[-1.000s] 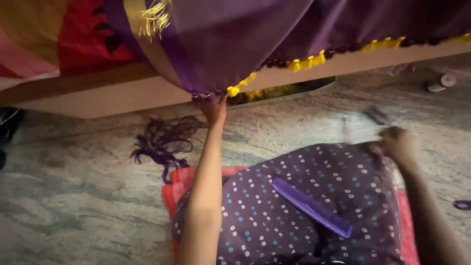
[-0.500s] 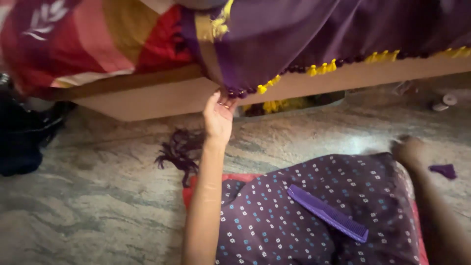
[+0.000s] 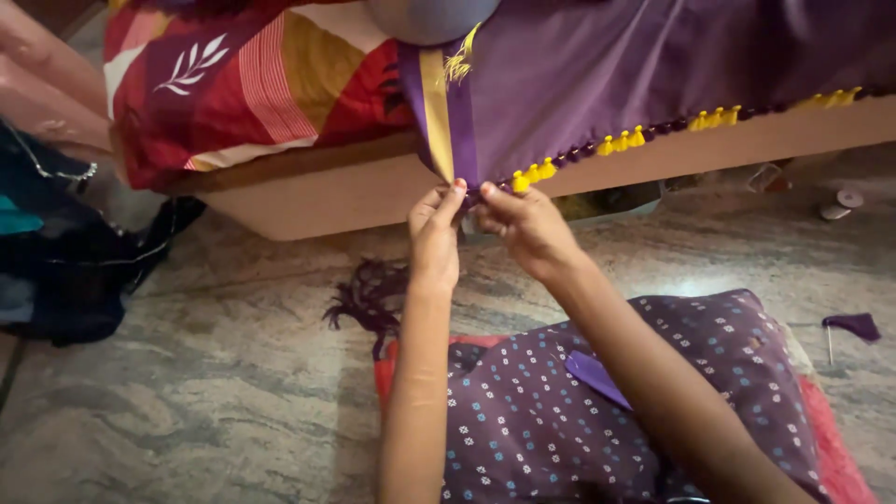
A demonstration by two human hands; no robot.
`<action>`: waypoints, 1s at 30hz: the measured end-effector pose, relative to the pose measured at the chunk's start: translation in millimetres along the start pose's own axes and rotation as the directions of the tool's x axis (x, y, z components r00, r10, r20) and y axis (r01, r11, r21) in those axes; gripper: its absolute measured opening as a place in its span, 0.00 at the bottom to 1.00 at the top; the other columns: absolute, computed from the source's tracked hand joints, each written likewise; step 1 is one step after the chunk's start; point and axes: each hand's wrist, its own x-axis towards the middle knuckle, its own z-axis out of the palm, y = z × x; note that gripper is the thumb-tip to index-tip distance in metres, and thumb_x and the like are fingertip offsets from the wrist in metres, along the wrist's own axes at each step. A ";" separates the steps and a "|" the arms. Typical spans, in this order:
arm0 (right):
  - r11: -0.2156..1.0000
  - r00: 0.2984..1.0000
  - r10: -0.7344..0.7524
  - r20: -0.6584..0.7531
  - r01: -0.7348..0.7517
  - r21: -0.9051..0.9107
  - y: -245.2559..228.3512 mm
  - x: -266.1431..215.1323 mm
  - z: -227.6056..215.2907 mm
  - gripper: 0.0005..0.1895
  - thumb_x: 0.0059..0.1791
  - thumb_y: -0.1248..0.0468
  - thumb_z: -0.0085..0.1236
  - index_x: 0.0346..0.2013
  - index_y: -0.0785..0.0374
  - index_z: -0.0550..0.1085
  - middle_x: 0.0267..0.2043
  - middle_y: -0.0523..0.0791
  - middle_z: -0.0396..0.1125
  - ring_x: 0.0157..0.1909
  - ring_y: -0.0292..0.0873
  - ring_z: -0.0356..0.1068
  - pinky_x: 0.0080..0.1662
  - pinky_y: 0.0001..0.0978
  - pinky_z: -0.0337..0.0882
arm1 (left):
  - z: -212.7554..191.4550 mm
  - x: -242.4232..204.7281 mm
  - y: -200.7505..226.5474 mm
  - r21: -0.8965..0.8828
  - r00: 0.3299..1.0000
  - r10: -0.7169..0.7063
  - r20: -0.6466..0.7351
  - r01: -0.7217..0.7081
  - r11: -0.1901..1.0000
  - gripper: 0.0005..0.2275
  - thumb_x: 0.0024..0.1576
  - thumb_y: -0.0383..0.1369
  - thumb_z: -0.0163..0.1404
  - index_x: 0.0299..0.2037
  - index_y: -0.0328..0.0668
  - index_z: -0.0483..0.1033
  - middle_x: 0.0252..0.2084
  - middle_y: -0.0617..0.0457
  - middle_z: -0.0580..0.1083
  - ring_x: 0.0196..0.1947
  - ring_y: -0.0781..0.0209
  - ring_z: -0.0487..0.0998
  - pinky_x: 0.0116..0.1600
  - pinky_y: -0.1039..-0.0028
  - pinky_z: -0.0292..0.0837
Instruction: Creating and attaching yellow yarn tassels to the border of a purple cloth.
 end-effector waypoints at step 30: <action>0.842 0.961 0.036 -0.274 0.119 0.526 -108.1 -30.2 -77.6 0.11 0.53 0.58 0.63 0.40 0.62 0.73 0.39 0.45 0.70 0.42 0.43 0.70 0.58 0.41 0.72 | 48.2 -4.1 26.3 -0.572 0.962 -0.132 0.240 0.250 0.781 0.17 0.64 0.45 0.49 0.49 0.37 0.73 0.46 0.45 0.79 0.50 0.48 0.81 0.62 0.54 0.75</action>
